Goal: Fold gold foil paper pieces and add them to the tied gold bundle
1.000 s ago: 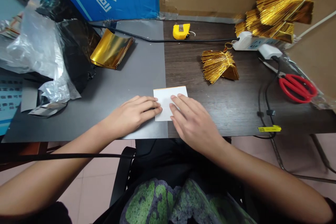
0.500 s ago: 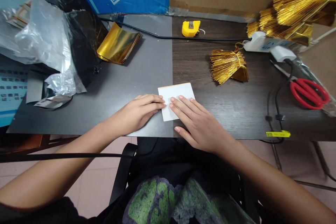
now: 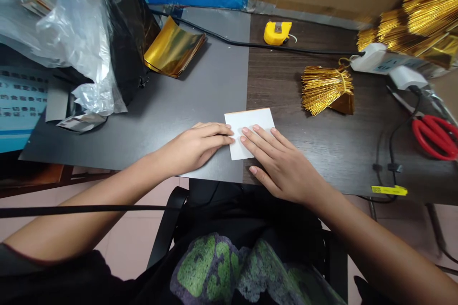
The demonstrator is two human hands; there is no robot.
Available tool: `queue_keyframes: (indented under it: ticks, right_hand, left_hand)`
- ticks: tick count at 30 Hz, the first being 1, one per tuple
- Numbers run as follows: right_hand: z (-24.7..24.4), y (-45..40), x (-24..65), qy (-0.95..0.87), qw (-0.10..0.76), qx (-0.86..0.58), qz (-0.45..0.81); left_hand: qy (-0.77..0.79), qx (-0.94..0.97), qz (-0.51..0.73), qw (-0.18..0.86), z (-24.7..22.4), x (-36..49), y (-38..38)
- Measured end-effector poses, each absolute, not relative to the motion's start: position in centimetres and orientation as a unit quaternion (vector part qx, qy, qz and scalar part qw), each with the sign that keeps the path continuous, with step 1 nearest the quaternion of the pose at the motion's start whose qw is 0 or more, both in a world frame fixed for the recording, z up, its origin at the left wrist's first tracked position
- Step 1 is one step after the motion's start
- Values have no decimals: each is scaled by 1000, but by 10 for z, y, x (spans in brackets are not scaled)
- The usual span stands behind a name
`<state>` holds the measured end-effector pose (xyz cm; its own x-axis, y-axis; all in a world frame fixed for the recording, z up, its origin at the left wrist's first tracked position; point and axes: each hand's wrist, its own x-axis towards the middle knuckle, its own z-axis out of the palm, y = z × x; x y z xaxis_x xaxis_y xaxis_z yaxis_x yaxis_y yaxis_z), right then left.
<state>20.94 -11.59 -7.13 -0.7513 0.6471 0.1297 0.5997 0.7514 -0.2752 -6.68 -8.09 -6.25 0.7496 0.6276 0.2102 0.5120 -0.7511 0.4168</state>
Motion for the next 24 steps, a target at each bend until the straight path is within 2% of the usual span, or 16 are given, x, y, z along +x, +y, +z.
queue_keyframes:
  ticks: [24]
  right_hand:
    - [-71,-112,214,-945,82,-306,87]
  left_hand:
    - [307,920,211,125,-68,-66,-81]
